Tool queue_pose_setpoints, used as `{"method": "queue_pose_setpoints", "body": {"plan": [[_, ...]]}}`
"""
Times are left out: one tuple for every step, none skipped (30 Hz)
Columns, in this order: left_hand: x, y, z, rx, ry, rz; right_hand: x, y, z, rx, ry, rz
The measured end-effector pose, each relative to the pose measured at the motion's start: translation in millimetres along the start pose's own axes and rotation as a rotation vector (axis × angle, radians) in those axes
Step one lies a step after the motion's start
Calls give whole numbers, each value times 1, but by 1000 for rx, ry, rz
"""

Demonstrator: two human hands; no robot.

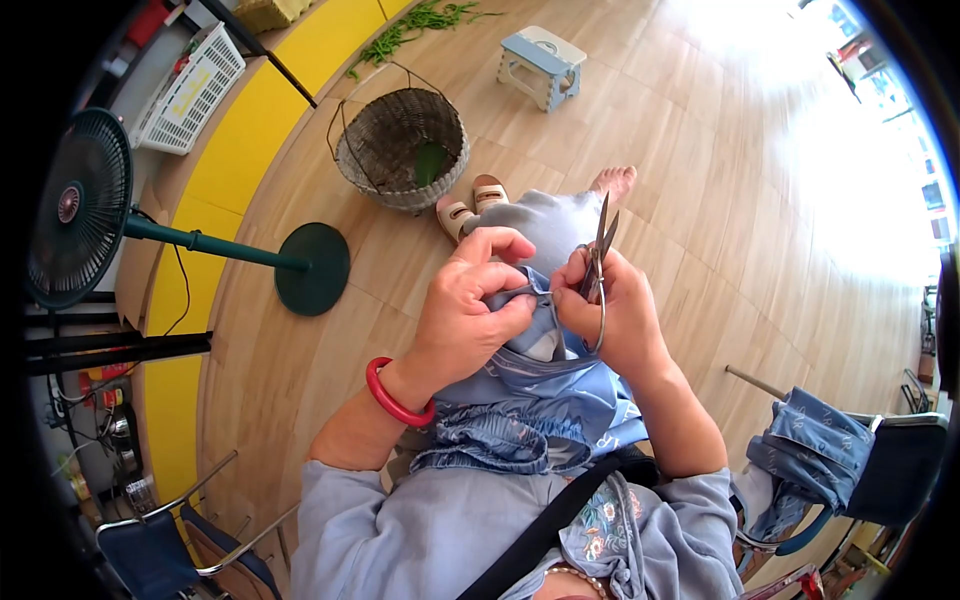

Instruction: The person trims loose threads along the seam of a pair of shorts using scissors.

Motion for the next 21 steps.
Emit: {"method": "queue_pose_setpoints", "body": {"plan": [[1, 0, 1, -45, -25, -10, 0, -1, -1, 3, 3, 0], [3, -2, 1, -43, -27, -12, 0, -3, -1, -4, 3, 10], [4, -5, 2, -156, -46, -13, 0, -3, 0, -11, 2, 21], [5, -8, 3, -269, -64, -14, 0, -1, 1, -7, 1, 21], [5, -8, 2, -267, -64, -16, -1, -2, 1, 22, 37, -66], [5, -9, 2, -257, -68, -49, -2, -4, 0, 50, 73, -154], [4, -11, 2, -248, -72, -81, -3, -5, 1, 52, 72, -154], [5, -9, 2, -248, -71, -83, -5, -10, 1, -12, 78, -185], [5, -9, 3, -238, -76, -99, -7, -14, 1, -75, 85, -215], [5, -9, 4, -229, -83, -114, -6, -14, 2, -74, 86, -213], [5, -9, 6, -228, -86, -116, -6, -14, 2, -163, 106, -176], [5, -9, 7, -239, -96, -122, -6, -13, 2, -252, 125, -139], [6, -9, 8, -251, -106, -127, -5, -13, 0, -250, 128, -138], [6, -9, 8, -249, -108, -127, -3, -10, 0, -191, 88, -139], [7, -10, 8, -268, -121, -115, -2, -9, 0, -131, 48, -139], [7, -10, 9, -286, -136, -103, -2, -9, -1, -128, 50, -139], [7, -12, 10, -285, -140, -105, -1, -4, 0, 21, 23, -61], [7, -15, 11, -375, -131, -128, 0, 2, 1, 171, -5, 17], [7, -18, 12, -464, -121, -151, 0, 2, 0, 174, -1, 16], [7, -20, 14, -461, -125, -153, 0, 5, 1, 271, -7, 49], [7, -23, 17, -565, -129, -164, -1, 8, 2, 369, -13, 81]]}}
Point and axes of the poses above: each hand's wrist, its own x-axis towards the middle knuckle, its own z-axis out of the palm, y = z × x, the point moved 6 cm from there along x, towards the middle knuckle, and after that the axes turned 13 degrees about -y, right-handed, at the moved point
